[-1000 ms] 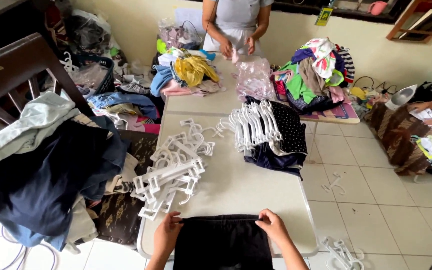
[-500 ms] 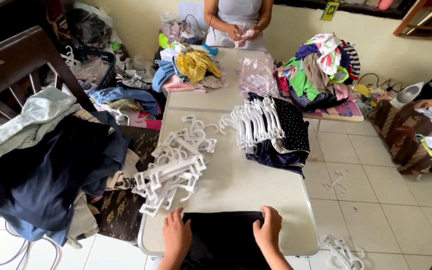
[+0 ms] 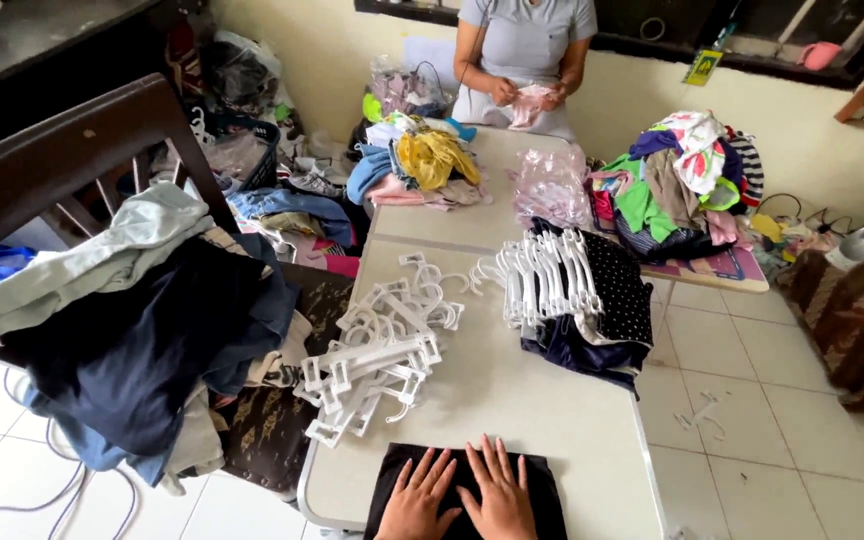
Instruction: A person is picking up various pieces of clothing from a pile, smoothing them out on a table, and then attaching them to plastic hangers.
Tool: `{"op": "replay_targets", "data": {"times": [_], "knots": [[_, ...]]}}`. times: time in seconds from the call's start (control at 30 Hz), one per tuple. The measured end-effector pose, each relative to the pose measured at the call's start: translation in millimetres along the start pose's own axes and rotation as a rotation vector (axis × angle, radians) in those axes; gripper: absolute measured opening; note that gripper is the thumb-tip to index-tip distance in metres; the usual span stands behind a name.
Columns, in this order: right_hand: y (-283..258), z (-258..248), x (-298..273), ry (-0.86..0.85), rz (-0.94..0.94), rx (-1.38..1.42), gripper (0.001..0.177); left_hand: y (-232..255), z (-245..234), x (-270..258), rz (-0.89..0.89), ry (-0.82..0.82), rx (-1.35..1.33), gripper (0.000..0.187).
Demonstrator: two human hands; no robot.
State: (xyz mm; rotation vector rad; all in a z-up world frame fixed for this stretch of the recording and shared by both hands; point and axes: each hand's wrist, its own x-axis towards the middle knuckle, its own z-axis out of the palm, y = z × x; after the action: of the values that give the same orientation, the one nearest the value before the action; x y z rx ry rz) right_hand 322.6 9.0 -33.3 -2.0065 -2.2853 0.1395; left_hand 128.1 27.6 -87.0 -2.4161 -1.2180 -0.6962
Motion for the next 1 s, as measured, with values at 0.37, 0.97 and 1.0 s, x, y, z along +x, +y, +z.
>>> {"op": "replay_targets", "data": {"times": [0.37,0.97,1.0], "knots": [[4,15,5,0.031,0.090,-0.097,0.079,-1,1,0,-0.007,0.010,0.045,0.098],[-1,0,-2,0.030,0.075,0.026,0.074,-62,-66,14,-0.485,-0.343,-0.785,0.072],[0,-1,-2,0.026,0.070,0.037,0.073,-68,-72,19,-0.563,-0.261,-0.823,0.066]]}}
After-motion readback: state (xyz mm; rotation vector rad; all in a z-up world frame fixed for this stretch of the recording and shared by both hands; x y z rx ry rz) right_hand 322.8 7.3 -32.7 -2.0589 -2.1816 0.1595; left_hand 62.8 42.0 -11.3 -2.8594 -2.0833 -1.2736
